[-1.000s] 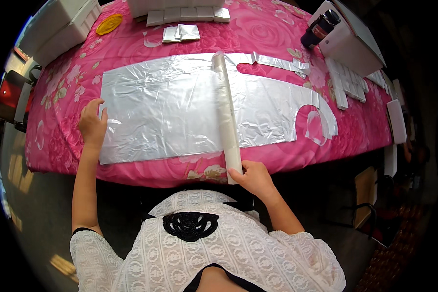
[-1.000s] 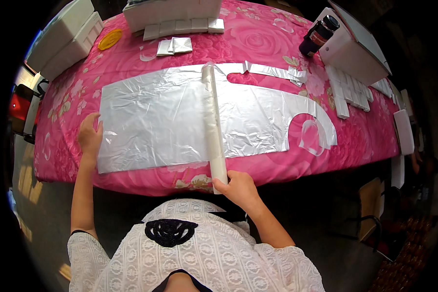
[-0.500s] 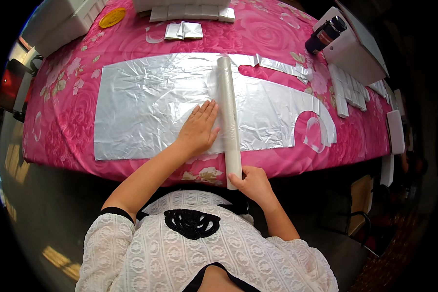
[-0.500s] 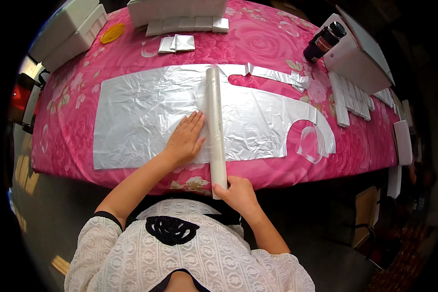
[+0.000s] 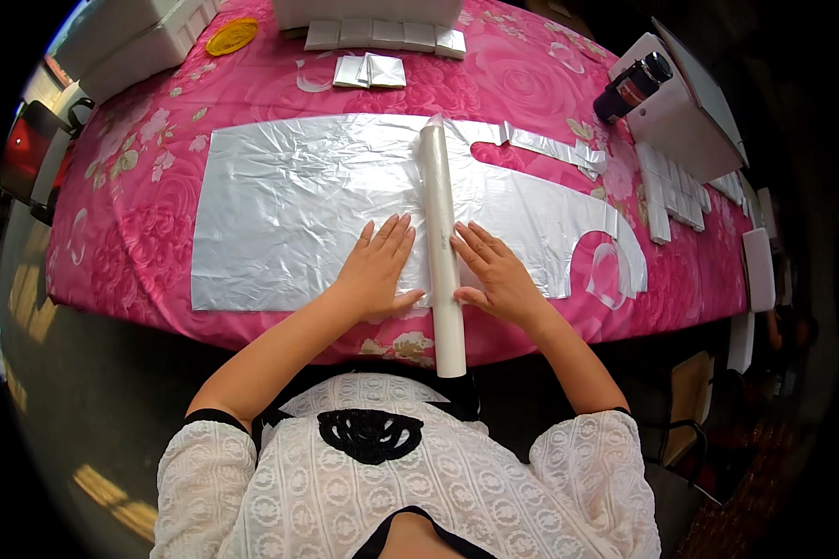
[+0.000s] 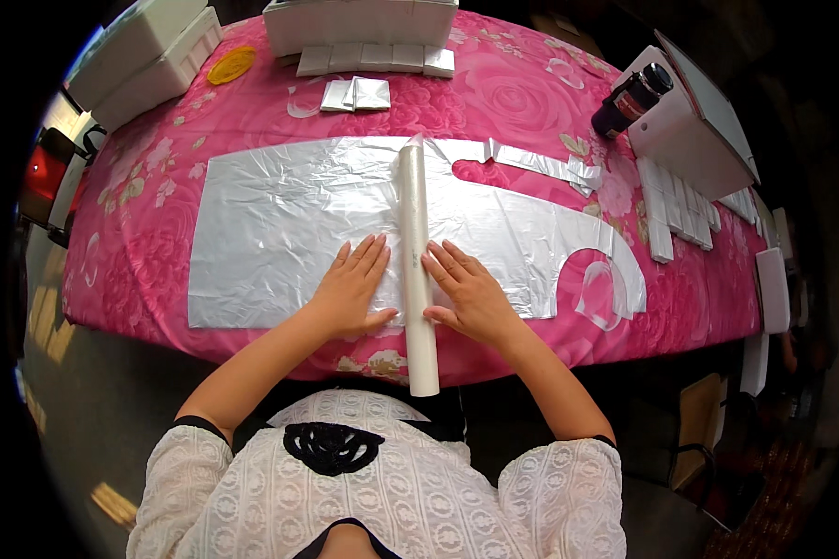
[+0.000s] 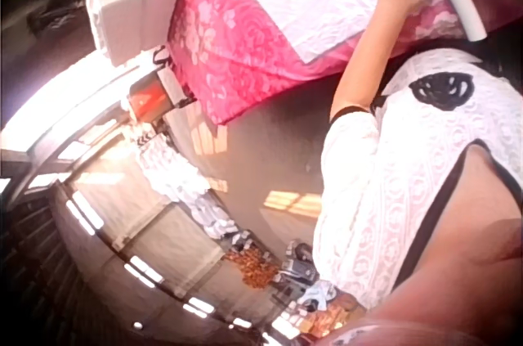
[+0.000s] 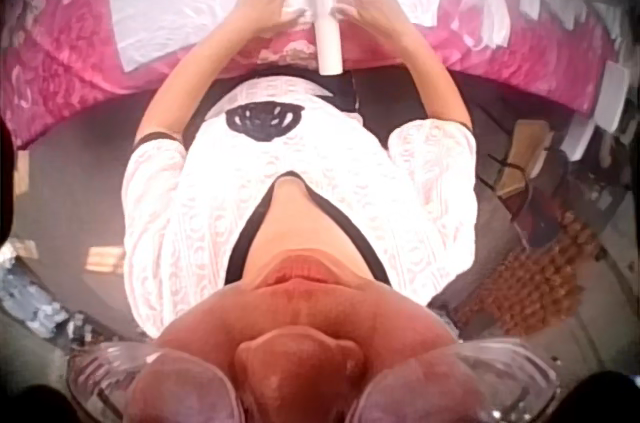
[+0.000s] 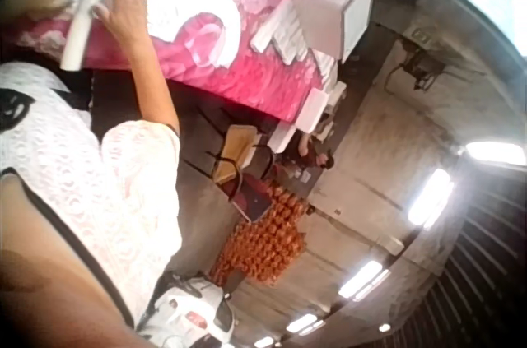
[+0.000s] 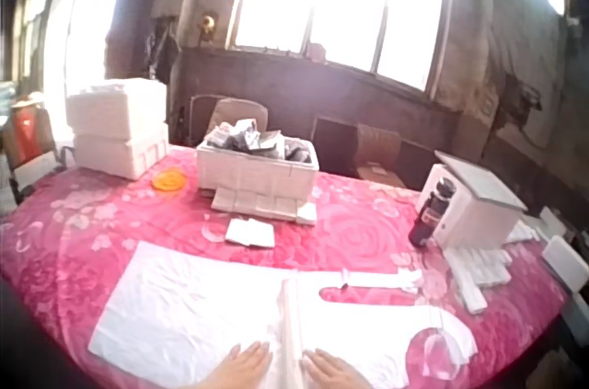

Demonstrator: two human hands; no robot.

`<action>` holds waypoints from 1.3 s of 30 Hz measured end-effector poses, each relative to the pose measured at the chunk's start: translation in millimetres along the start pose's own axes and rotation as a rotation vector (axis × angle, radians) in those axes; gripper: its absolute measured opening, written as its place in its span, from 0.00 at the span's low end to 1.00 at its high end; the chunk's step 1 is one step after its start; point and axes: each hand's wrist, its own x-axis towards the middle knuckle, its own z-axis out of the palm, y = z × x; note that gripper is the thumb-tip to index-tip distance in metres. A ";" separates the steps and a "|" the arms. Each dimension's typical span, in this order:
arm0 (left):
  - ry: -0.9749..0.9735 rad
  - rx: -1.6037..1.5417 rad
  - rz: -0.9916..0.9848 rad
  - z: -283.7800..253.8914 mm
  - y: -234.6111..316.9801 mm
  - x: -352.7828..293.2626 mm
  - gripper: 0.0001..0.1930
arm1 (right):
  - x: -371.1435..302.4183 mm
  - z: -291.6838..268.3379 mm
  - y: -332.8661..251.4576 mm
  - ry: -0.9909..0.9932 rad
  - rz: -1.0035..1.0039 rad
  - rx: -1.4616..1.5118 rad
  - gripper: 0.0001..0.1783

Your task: The person repeatedly wraps small white rectangular boxes with clear plastic film on a pink floral tablecloth. They unroll the film, place a box on it, fold the film over the box, and smooth it down. The wrapped items are stacked on the table as the process continues.

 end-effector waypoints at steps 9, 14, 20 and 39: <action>0.072 0.106 -0.376 -53.6 -92.0 -155.4 0.34 | 112.2 32.2 -104.6 -0.273 -0.489 0.452 0.23; 0.137 0.044 -0.523 -79.3 -90.9 -222.6 0.33 | 154.2 21.1 -161.7 -0.233 -0.673 0.876 0.22; 0.260 -0.284 -0.614 -88.4 -55.3 -241.1 0.30 | 227.2 72.3 -129.4 0.001 -0.659 0.160 0.32; 0.014 -2.294 -0.528 -111.6 -32.7 -171.8 0.28 | 227.5 7.8 -175.2 0.124 0.463 1.991 0.29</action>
